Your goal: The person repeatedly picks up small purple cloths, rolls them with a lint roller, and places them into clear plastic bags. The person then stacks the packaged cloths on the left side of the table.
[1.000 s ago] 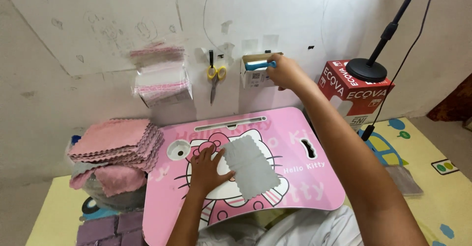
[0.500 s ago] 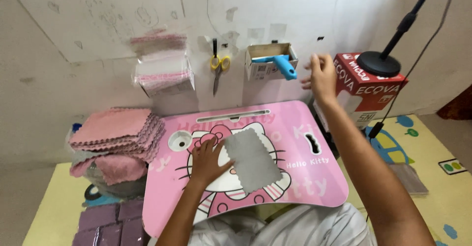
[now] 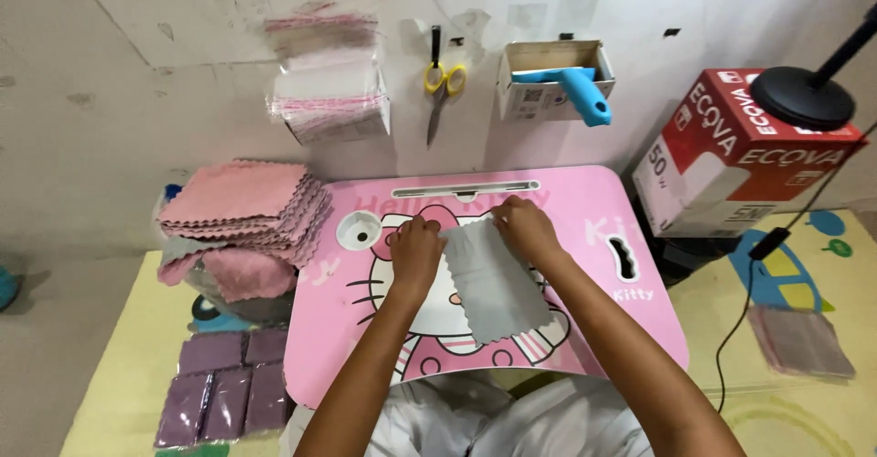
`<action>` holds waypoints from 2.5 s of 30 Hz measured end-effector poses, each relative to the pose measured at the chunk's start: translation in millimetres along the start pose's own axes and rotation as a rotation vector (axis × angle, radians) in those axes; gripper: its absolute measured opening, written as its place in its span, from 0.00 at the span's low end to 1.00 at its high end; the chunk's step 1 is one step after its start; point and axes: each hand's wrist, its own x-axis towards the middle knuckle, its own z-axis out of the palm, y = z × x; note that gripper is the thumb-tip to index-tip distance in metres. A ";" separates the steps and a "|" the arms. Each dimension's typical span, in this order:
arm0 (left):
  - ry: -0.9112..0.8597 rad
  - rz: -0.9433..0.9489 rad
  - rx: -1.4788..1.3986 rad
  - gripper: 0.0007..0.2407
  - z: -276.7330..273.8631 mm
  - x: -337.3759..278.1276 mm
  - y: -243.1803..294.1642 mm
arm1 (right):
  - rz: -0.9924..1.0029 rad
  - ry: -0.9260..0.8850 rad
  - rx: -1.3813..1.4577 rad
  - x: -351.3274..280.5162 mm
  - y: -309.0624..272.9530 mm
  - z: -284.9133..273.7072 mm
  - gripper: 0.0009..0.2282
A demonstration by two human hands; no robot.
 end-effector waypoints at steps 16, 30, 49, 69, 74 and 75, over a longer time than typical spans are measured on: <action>-0.128 0.030 -0.133 0.13 7.3 29.3 -6.9 | 0.077 -0.063 0.414 3.3 -1.5 -31.9 0.07; 0.038 0.047 -0.441 0.03 -39.8 29.7 -1.8 | 0.000 0.080 0.436 -2.5 12.1 -37.0 0.08; 0.101 0.445 -0.231 0.03 -51.5 -112.9 16.9 | -0.133 0.265 0.154 -162.1 18.4 -39.9 0.04; 0.158 0.308 -0.420 0.03 -87.6 -113.9 39.1 | -0.228 0.474 -0.114 -140.0 -3.3 17.2 0.09; 0.138 0.352 -0.382 0.04 -67.1 -120.8 31.3 | -0.287 0.494 -0.076 -156.4 3.2 -10.6 0.08; 0.115 0.365 -0.374 0.05 -63.3 -122.3 31.2 | -0.315 0.495 -0.052 -160.1 1.0 -20.8 0.09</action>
